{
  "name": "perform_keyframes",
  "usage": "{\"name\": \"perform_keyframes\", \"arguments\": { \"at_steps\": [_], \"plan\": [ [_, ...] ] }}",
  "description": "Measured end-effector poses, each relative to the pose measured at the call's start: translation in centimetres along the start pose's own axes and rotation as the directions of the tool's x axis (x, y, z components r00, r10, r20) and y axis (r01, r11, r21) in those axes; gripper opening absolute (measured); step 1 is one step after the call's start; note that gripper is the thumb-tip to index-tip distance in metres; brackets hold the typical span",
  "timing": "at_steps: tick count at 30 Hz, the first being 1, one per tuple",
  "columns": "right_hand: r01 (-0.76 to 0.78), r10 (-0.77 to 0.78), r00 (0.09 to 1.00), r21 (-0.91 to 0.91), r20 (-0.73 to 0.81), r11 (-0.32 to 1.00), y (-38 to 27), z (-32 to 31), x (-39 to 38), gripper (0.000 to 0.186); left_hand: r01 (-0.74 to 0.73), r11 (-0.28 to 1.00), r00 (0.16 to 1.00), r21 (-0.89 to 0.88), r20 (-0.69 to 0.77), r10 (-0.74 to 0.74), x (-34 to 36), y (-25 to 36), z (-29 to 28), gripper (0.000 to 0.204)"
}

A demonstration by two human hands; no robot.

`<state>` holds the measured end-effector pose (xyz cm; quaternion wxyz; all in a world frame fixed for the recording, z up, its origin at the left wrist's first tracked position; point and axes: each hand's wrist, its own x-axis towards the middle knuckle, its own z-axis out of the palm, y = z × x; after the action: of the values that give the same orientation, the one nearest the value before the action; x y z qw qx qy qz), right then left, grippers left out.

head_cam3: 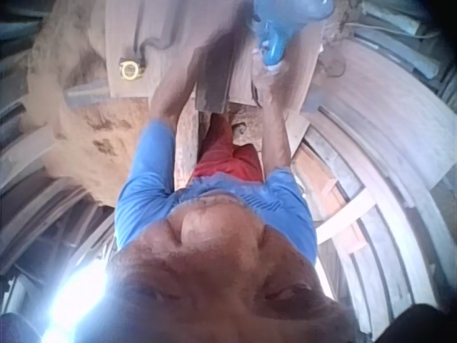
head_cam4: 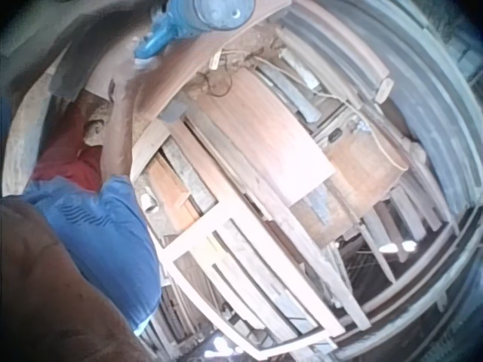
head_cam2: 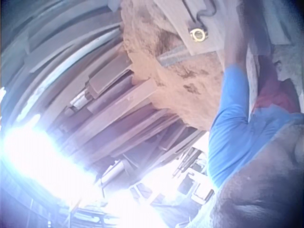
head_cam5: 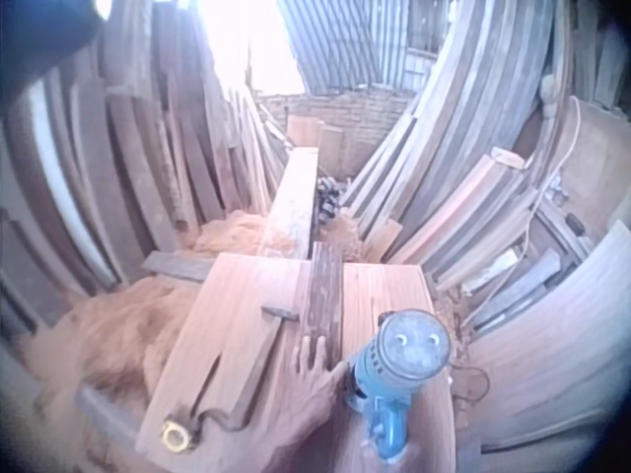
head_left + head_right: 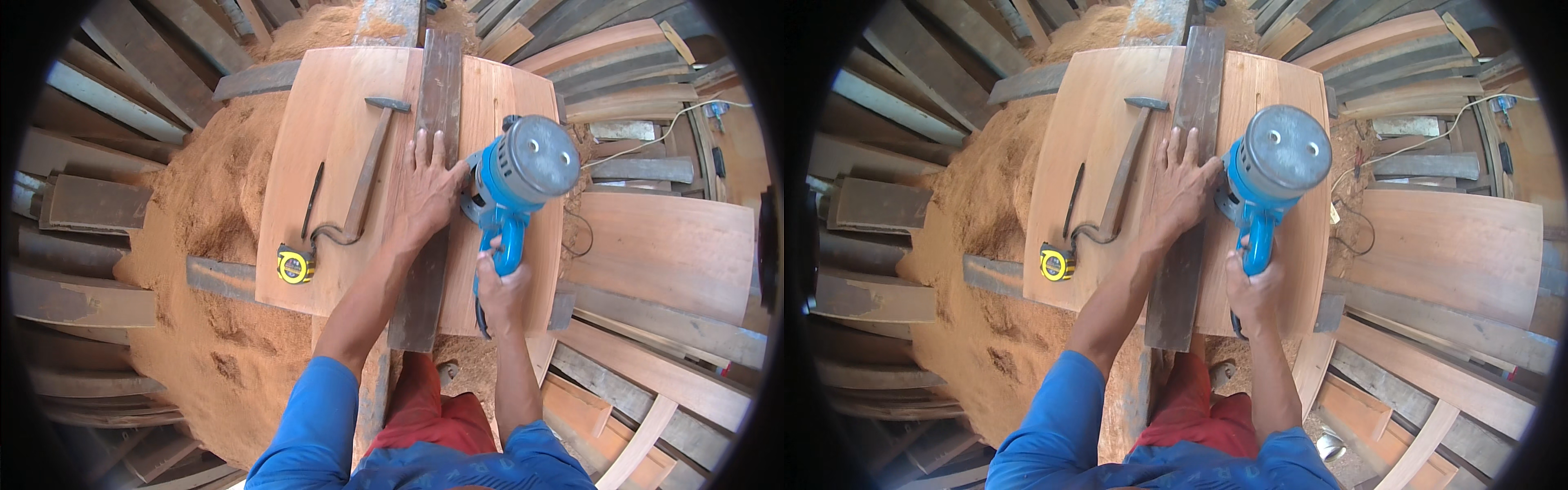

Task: The person uses a handheld electric router to shape the edge of a wooden board clamped to a workbench. They guide the tool along a straight metal guide to create a groove, then measure the board with a tape measure and inspect the finished edge.

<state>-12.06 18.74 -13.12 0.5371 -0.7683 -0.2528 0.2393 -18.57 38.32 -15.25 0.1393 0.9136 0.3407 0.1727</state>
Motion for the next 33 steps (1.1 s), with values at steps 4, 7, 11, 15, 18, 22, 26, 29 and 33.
{"name": "perform_keyframes", "arguments": {
  "at_steps": [4, 7, 11, 15, 18, 22, 26, 29, 33],
  "plan": [
    [0.023, -0.023, 1.0, 0.048, 0.009, 0.999, -0.3, 1.4, 5.4, 0.025, -0.005, 1.0, 1.0, 0.02, -0.002, 0.005, 5.1, -1.9, 1.7, 0.025],
    [0.097, -0.098, 0.995, 0.058, 0.012, 0.994, 0.2, 2.2, 8.9, 0.019, -0.003, 0.999, 1.0, 0.04, -0.026, 0.004, 8.4, -2.8, 2.6, 0.028],
    [0.156, -0.159, 0.987, 0.103, 0.022, 0.982, -0.4, 3.2, 12.1, 0.015, -0.001, 0.998, 0.999, 0.055, -0.037, 0.004, 11.6, -4.0, 3.4, 0.029],
    [0.204, -0.204, 0.979, 0.067, -0.008, 0.977, -0.1, 4.1, 14.7, 0.016, 0.023, 0.998, 0.999, 0.06, -0.036, -0.021, 13.8, -4.7, 3.9, 0.031],
    [0.176, -0.178, 0.984, 0.085, 0.017, 0.981, -0.5, 4.3, 16.4, 0.017, 0.036, 0.997, 0.999, 0.066, -0.008, -0.036, 15.5, -5.1, 4.0, 0.032],
    [0.192, -0.193, 0.981, 0.074, 0.005, 0.979, -0.5, 4.8, 18.4, 0.017, 0.038, 0.997, 0.999, 0.07, 0.022, -0.04, 17.5, -6.1, 4.3, 0.033],
    [0.171, -0.171, 0.985, 0.075, 0.001, 0.982, -1.3, 5.1, 19.2, 0.017, 0.064, 0.997, 0.994, 0.044, 0.088, -0.067, 18.9, -6.6, 4.4, 0.033],
    [0.189, -0.19, 0.982, 0.055, 0.007, 0.98, -1.3, 5.0, 20.3, 0.017, 0.093, 0.995, 0.99, 0.016, 0.101, -0.095, 19.7, -6.6, 4.3, 0.032],
    [0.207, -0.206, 0.978, 0.058, -0.025, 0.977, -1.6, 5.4, 20.7, 0.019, 0.074, 0.997, 0.995, -0.038, 0.078, -0.07, 20.1, -7.2, 4.7, 0.031]
  ]
}}
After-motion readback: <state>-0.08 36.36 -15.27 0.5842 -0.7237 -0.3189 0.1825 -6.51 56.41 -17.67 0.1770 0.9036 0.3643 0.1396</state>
